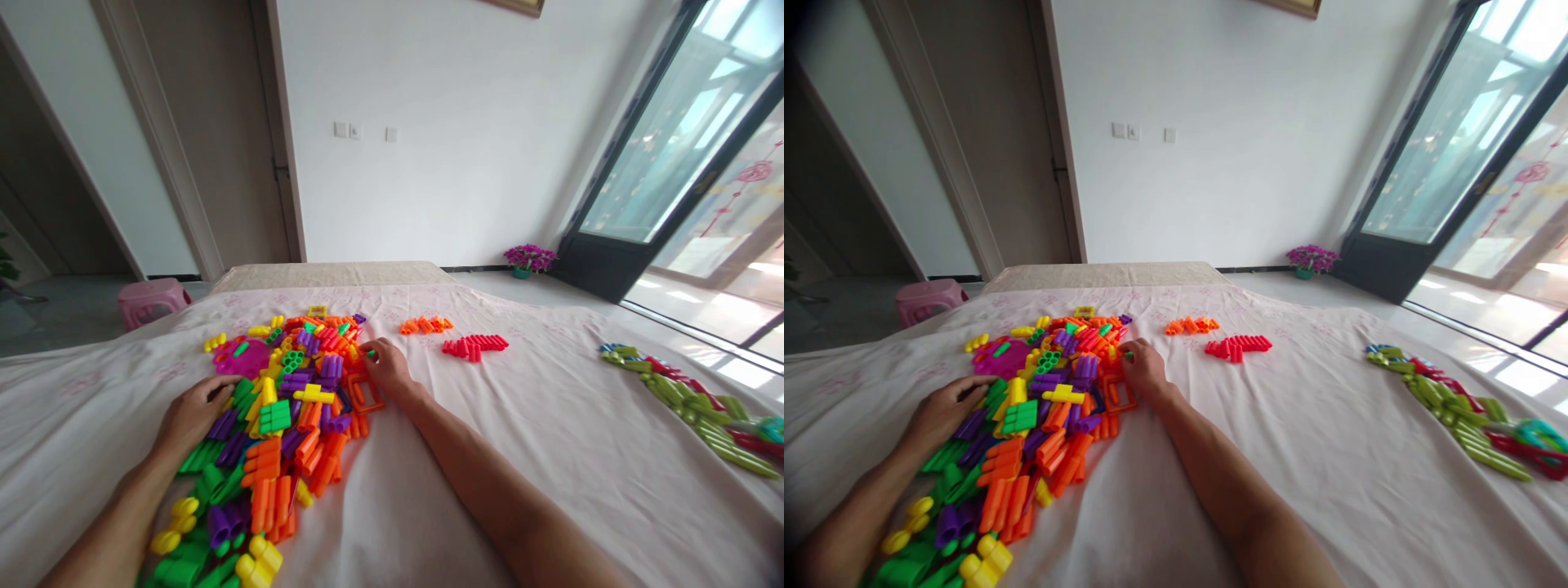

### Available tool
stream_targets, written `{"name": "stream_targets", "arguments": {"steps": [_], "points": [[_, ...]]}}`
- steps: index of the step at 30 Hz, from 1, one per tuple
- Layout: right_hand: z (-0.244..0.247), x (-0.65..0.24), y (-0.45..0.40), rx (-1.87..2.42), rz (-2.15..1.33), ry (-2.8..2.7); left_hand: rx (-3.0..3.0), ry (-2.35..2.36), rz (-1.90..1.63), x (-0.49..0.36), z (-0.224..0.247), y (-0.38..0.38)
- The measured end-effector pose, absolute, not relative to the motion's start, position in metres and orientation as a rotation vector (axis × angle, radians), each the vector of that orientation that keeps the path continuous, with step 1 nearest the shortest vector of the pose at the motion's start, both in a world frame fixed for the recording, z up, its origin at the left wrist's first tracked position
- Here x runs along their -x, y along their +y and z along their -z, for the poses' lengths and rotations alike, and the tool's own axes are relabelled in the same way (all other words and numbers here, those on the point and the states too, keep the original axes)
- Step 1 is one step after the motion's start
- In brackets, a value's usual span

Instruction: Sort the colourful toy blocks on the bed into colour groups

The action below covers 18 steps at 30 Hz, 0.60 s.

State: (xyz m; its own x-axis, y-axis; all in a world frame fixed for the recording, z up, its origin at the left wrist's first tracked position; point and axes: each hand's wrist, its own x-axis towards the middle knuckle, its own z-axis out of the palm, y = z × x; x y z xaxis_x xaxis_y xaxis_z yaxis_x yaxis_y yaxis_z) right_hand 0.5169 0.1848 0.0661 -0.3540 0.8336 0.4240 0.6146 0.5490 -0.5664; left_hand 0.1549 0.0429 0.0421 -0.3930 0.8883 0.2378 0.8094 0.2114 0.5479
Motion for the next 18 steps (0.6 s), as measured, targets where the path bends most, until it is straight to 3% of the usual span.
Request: {"name": "stream_targets", "arguments": {"steps": [18], "points": [[-0.0689,-0.5201,0.1814,1.251,-0.338,-2.169,-1.675,2.340,-0.940,-0.1541,-0.0421,0.0431]]}}
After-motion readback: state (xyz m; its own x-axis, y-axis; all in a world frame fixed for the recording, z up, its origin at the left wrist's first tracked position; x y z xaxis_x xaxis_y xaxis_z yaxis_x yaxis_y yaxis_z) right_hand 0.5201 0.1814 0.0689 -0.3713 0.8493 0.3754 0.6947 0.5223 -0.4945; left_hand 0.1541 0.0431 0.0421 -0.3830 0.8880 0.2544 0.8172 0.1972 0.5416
